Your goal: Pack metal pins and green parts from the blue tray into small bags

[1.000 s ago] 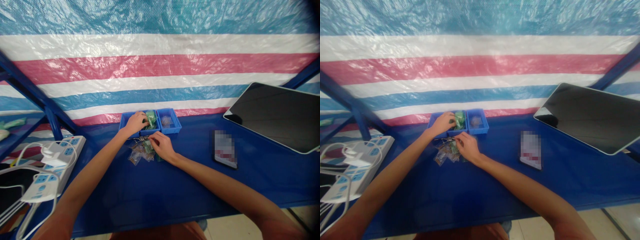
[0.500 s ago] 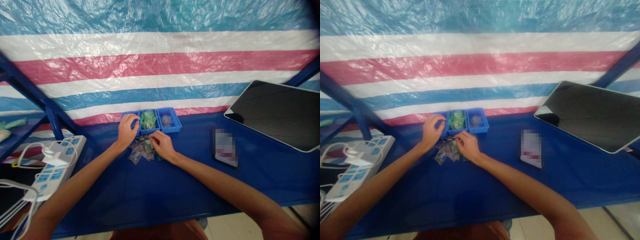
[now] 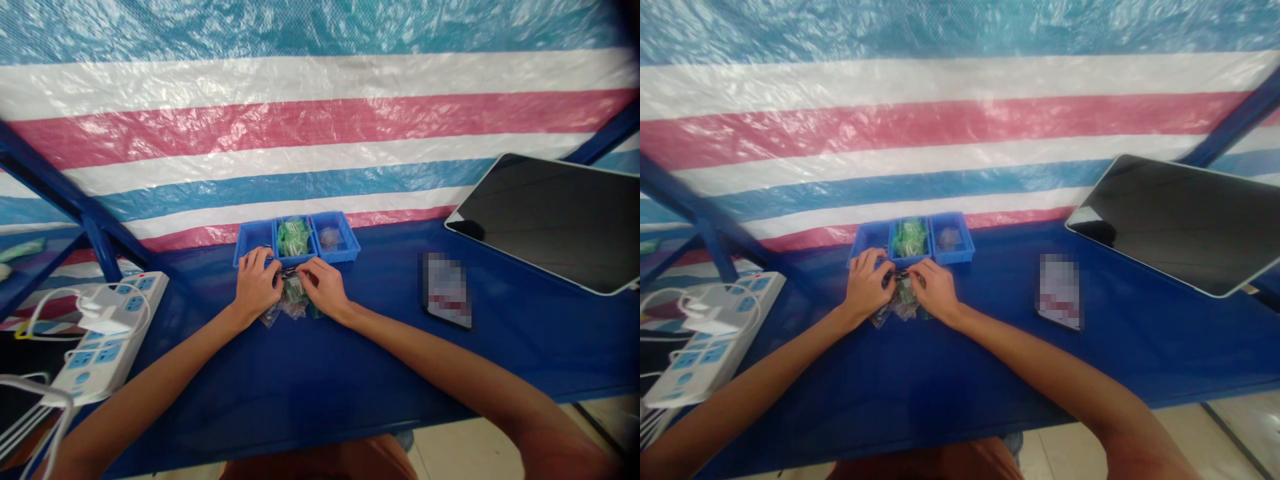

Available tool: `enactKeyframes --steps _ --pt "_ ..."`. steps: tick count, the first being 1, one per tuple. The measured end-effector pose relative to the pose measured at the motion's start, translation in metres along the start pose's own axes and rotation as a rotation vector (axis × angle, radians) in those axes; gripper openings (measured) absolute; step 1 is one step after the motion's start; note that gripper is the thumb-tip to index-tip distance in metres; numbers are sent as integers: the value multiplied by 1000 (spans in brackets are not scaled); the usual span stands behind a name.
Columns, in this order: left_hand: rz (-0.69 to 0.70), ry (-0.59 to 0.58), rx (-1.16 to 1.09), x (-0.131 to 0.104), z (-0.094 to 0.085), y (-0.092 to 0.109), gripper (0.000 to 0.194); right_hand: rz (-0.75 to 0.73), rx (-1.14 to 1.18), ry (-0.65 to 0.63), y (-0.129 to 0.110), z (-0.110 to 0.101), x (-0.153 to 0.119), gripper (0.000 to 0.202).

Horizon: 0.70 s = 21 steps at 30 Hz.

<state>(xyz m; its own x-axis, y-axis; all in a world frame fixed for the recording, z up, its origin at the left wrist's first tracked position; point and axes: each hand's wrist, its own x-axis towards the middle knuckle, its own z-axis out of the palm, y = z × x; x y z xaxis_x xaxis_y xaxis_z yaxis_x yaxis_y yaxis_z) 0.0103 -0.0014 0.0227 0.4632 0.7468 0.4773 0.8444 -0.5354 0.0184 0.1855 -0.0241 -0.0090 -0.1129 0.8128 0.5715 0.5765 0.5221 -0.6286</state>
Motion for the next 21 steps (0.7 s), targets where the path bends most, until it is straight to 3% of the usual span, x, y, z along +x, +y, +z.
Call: enactKeyframes --steps 14,21 --pt "57 -69 -26 0 6 -3 12 1 -7 -6 1 1 0 17" --pt "48 -4 -77 3 1 -3 14 16 8 12 0 1 1 18"
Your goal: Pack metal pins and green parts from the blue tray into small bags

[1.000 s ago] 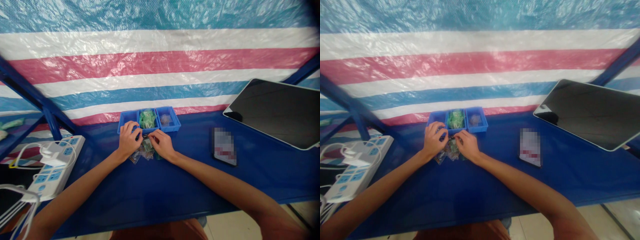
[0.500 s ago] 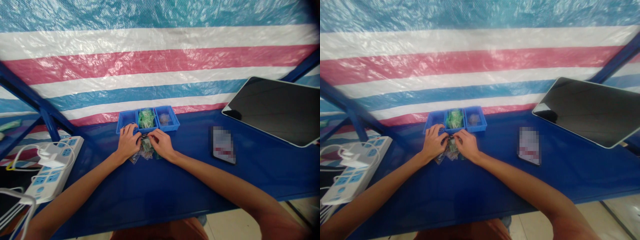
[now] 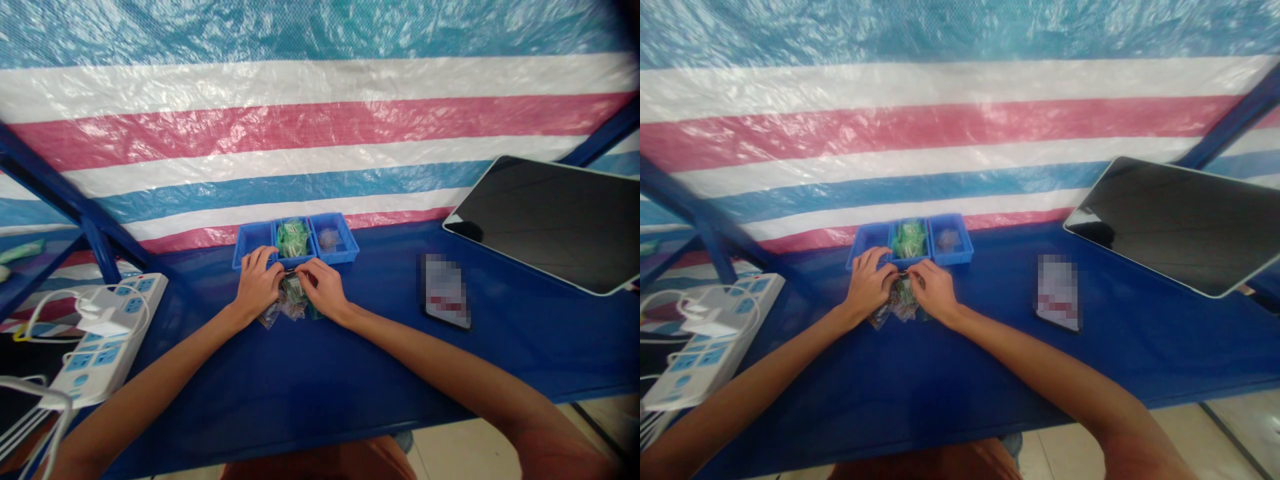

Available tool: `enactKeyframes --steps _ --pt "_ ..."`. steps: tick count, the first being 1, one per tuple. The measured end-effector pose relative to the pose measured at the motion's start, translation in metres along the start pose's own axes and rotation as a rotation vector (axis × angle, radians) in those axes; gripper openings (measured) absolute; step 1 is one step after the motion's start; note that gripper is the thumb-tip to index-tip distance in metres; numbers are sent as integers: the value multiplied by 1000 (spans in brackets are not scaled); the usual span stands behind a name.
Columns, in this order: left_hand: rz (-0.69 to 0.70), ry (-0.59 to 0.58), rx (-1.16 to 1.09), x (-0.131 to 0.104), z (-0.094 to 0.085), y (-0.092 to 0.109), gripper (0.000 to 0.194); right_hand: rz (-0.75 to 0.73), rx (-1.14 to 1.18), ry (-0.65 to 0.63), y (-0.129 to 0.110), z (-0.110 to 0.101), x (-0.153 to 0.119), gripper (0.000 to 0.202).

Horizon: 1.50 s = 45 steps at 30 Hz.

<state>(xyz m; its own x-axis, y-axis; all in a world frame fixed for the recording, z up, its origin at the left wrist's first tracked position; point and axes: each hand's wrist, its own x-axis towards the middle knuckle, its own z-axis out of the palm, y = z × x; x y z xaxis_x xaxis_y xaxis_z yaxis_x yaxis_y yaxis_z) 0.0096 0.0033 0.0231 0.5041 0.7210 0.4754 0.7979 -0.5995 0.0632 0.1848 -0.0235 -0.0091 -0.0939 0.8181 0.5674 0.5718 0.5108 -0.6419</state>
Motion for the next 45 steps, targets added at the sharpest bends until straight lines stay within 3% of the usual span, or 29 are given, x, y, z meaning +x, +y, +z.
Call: enactKeyframes --steps 6,12,17,20,26,30,45 --pt "-78 79 -126 9 -10 8 20 42 69 82 -2 -3 -1 21" --pt "-136 112 -211 11 -1 15 19 123 122 158 0 -1 -1 27" --pt "-74 120 -295 1 3 11 21 95 121 122 2 0 0 18" --pt "-45 197 -334 -5 3 5 17 64 109 84 1 -1 0 20" --pt "153 375 -504 -11 8 0 12 24 106 51 0 -3 0 23" --pt "149 432 -533 -11 15 -2 13 26 112 62 0 -4 0 24" --pt "2 361 -546 -10 19 -7 11 57 200 61 1 -2 -1 18"
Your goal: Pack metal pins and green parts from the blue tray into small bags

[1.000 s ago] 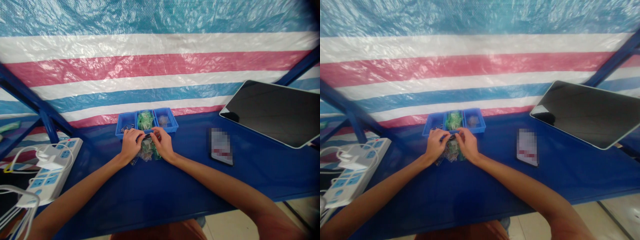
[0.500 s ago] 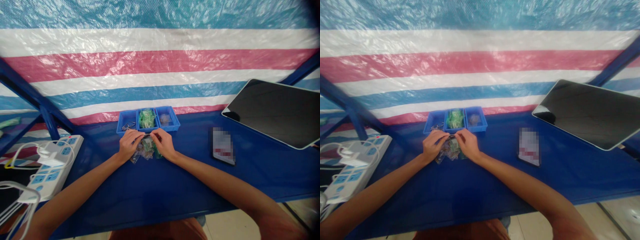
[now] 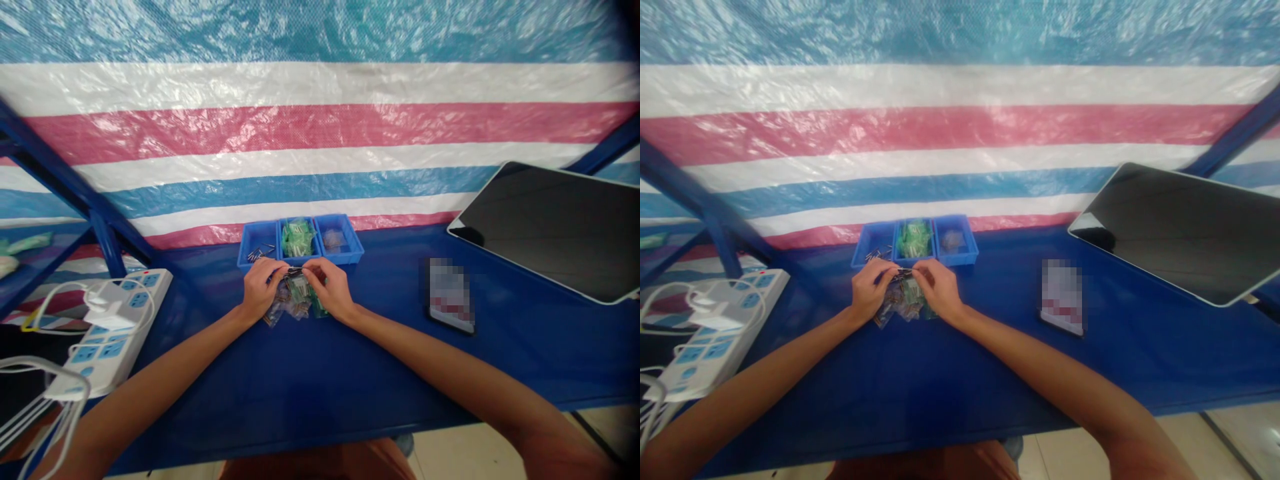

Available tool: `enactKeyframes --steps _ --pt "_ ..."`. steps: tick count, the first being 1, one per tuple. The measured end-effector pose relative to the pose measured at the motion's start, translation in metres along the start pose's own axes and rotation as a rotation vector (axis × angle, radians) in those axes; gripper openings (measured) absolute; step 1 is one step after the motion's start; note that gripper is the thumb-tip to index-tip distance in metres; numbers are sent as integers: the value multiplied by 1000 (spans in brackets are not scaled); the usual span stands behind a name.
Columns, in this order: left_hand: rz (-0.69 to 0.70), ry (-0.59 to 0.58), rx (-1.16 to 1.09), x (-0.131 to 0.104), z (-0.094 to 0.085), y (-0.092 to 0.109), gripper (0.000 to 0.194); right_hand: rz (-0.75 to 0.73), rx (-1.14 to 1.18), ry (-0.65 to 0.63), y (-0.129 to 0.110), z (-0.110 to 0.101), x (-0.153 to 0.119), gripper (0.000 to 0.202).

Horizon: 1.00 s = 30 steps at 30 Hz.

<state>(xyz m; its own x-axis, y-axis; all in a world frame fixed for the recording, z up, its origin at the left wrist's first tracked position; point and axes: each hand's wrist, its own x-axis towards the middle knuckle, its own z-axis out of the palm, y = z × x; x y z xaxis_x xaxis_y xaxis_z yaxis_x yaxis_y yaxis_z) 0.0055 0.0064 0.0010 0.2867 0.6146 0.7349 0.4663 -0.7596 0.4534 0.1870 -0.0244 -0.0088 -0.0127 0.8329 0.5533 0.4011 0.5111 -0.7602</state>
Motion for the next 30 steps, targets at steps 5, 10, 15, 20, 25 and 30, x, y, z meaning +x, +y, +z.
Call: enactKeyframes --steps 5,10,15,20,25,30 --pt "40 -42 -10 0 -1 2 12 -14 -17 2 -2 -1 0 19" --pt "64 -29 3 0 0 4 14 -41 -35 8 -1 -2 0 21" --pt "57 -19 16 -1 0 2 14 -48 -44 0 -1 -2 0 23" --pt "58 -58 11 -1 1 1 13 -25 -7 17 0 -1 0 22" --pt "45 -36 11 -2 0 0 12 -10 6 2 0 0 -1 22" --pt "62 -50 -5 -1 -1 3 14 -33 -13 -6 -2 -1 0 22"
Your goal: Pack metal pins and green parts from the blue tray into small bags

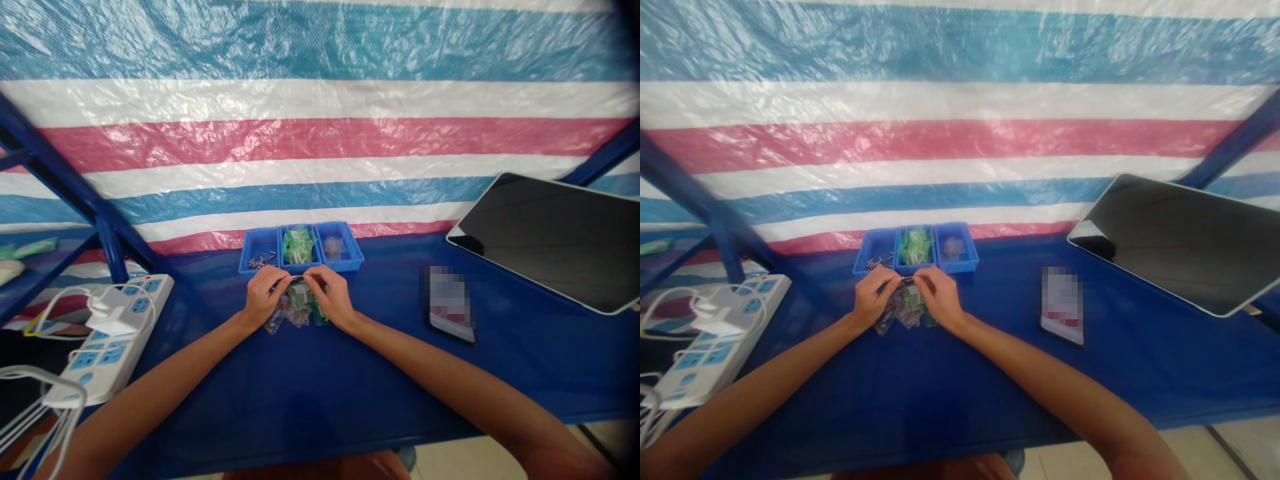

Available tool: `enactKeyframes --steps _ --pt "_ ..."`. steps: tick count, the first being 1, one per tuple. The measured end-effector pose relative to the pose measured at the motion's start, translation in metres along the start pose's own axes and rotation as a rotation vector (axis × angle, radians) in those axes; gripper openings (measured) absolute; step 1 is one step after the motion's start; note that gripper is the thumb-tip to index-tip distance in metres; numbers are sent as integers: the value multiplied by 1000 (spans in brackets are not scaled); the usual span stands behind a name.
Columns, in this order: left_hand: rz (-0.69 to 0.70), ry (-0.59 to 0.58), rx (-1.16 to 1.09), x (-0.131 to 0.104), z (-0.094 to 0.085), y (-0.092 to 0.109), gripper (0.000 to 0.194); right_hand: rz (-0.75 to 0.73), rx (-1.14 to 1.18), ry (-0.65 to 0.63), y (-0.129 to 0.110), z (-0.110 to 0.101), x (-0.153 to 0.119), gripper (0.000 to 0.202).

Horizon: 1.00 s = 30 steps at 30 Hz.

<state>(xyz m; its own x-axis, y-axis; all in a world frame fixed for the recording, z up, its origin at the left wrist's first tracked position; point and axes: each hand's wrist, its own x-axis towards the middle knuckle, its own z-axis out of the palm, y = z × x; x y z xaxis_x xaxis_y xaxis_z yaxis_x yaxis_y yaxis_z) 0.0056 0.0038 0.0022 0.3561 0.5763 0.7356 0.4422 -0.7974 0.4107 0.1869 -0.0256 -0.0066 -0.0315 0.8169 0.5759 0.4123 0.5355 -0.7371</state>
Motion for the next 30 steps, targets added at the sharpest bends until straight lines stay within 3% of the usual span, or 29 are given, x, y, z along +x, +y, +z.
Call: enactKeyframes --steps 30 --pt "-7 -1 -9 -1 3 1 14 6 -9 0 1 -1 0 26"
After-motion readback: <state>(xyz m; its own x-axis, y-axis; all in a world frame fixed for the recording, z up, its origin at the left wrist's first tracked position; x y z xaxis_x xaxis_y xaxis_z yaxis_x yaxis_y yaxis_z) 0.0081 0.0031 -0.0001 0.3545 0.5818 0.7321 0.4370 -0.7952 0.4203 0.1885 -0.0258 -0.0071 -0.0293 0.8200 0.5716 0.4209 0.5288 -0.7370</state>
